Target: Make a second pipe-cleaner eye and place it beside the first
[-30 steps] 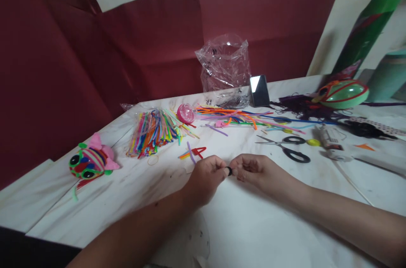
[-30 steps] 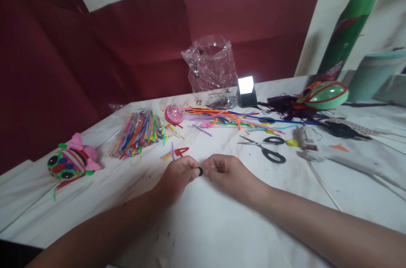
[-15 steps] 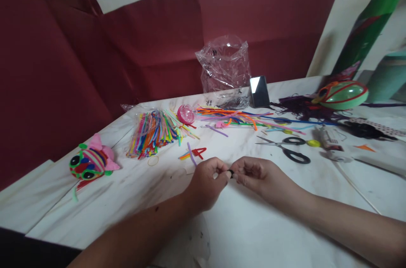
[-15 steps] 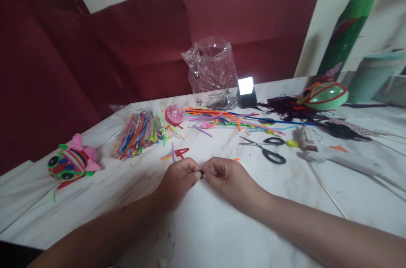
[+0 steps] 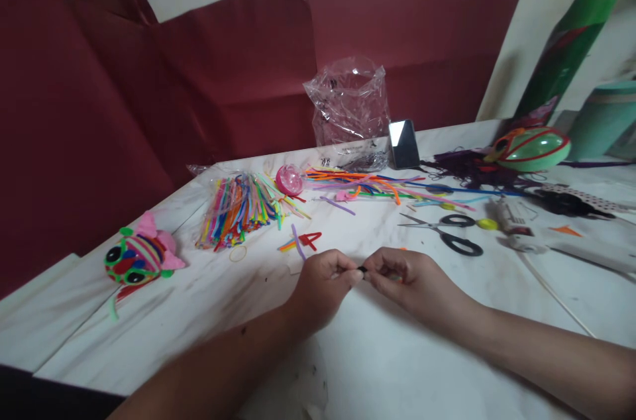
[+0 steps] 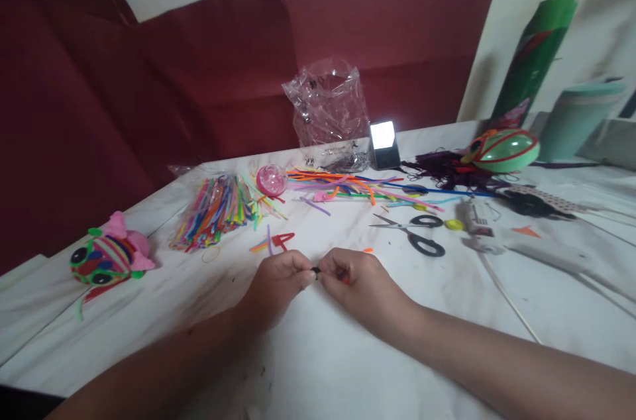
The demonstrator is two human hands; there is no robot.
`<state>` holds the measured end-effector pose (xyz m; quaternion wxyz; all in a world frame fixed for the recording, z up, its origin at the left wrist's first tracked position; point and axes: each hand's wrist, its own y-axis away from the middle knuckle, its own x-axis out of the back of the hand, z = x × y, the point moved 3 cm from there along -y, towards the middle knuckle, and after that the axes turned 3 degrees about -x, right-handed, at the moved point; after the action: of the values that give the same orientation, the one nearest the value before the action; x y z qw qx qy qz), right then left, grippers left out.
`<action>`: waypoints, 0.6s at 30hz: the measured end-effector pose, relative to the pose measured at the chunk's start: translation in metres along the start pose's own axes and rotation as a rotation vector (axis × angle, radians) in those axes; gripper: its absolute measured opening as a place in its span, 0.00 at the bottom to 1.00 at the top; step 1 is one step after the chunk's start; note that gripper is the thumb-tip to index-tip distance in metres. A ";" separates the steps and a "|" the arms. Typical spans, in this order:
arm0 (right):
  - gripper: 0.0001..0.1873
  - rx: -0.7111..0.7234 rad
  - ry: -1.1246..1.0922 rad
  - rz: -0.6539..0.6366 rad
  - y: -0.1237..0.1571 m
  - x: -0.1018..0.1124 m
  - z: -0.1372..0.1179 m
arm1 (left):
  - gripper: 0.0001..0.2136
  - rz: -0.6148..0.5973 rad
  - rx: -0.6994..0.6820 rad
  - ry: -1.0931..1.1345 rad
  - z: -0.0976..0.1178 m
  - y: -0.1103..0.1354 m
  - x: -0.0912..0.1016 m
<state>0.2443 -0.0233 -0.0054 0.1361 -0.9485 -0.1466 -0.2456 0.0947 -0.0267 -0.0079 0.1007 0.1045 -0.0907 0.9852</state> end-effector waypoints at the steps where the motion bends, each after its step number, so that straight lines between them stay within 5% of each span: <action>1: 0.08 -0.003 -0.002 0.001 0.000 0.000 0.000 | 0.06 0.011 0.000 -0.016 0.000 0.000 0.000; 13: 0.06 -0.041 -0.144 -0.061 -0.001 -0.002 0.003 | 0.05 0.021 -0.052 -0.082 -0.001 -0.001 0.000; 18: 0.10 -0.061 -0.224 0.041 -0.011 0.024 -0.004 | 0.07 0.106 -0.027 -0.044 0.002 -0.007 0.008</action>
<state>0.2590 -0.0089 0.0121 0.0950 -0.9765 -0.1340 -0.1397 0.0894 -0.0193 -0.0029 0.0476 0.1199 -0.1117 0.9853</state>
